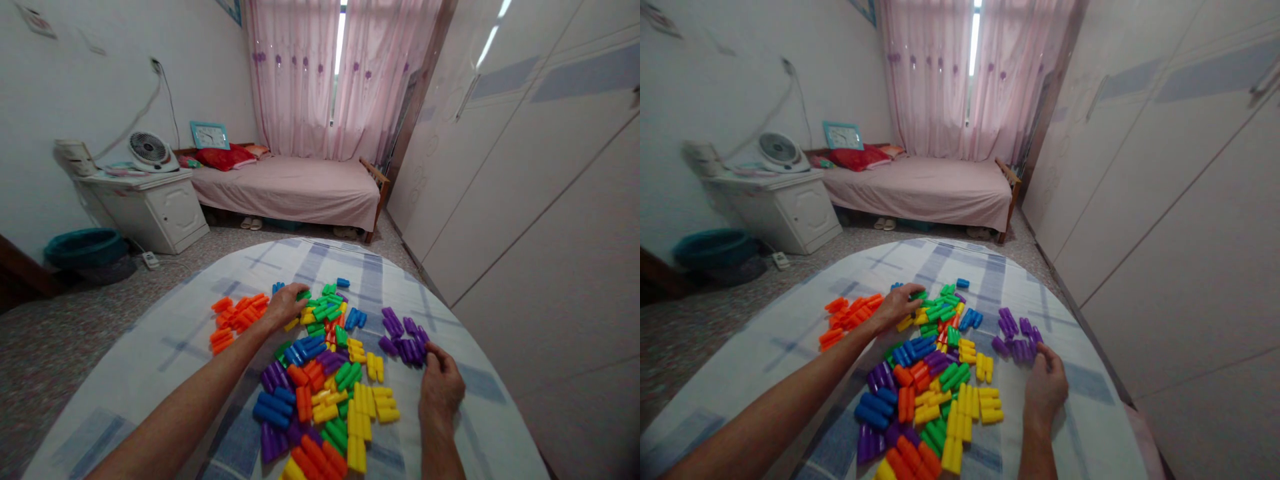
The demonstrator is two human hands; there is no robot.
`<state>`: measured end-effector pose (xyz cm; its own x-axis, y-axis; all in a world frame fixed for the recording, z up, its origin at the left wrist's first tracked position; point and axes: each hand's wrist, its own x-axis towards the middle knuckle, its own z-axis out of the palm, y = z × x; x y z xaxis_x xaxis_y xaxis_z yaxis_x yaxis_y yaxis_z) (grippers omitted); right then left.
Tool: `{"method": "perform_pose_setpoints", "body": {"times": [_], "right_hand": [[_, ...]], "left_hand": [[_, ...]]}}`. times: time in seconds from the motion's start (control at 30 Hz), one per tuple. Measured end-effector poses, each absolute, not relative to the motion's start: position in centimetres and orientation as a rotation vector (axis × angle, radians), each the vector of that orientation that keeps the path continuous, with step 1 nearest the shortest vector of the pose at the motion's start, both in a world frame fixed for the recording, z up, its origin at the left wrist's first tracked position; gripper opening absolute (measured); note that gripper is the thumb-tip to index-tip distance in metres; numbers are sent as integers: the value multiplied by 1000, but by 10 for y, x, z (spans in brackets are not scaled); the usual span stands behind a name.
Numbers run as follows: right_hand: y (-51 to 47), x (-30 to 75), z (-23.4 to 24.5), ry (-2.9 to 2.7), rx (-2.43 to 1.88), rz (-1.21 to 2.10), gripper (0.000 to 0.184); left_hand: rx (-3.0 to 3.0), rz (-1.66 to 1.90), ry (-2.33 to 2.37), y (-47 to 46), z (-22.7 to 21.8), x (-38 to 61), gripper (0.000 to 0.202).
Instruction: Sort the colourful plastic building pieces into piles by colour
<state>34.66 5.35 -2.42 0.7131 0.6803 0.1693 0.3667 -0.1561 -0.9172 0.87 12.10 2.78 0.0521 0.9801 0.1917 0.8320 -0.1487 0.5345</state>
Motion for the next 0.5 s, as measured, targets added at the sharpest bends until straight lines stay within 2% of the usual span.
{"method": "perform_pose_setpoints", "body": {"times": [0.5], "right_hand": [[55, 348, -28, -840, -1728, 328, 38]], "left_hand": [[2182, 874, 1528, 104, 52, 59, 33]]}}
